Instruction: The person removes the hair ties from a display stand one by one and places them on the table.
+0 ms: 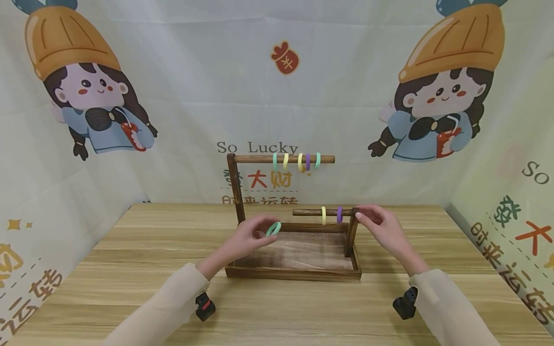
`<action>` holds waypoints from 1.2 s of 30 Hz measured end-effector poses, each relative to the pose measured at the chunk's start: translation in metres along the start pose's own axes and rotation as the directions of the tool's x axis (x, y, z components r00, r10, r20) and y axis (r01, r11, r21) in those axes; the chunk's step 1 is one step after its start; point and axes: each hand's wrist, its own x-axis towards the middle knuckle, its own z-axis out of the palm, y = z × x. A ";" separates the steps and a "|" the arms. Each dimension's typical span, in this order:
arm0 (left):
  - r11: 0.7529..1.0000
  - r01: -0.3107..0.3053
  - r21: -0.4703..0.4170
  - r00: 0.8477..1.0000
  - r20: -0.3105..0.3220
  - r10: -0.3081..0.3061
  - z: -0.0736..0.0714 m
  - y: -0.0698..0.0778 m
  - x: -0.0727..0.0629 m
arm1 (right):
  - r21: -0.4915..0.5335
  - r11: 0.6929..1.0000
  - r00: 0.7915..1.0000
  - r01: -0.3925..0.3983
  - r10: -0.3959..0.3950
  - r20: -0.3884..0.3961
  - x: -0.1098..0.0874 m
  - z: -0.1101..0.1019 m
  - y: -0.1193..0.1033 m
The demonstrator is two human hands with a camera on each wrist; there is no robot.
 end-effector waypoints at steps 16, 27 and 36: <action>0.998 -0.003 0.055 0.998 0.060 0.000 -0.011 -0.002 -0.031 | -0.021 1.000 1.000 -0.012 0.012 0.005 0.000 -0.001 -0.001; 0.998 -0.005 0.068 0.996 0.093 -0.002 -0.017 -0.002 -0.052 | -0.010 1.000 1.000 -0.001 0.001 0.000 0.000 0.000 0.000; 0.998 -0.009 0.055 0.988 0.155 0.000 -0.022 -0.006 -0.068 | -0.008 1.000 1.000 0.002 -0.002 0.003 -0.001 0.000 -0.001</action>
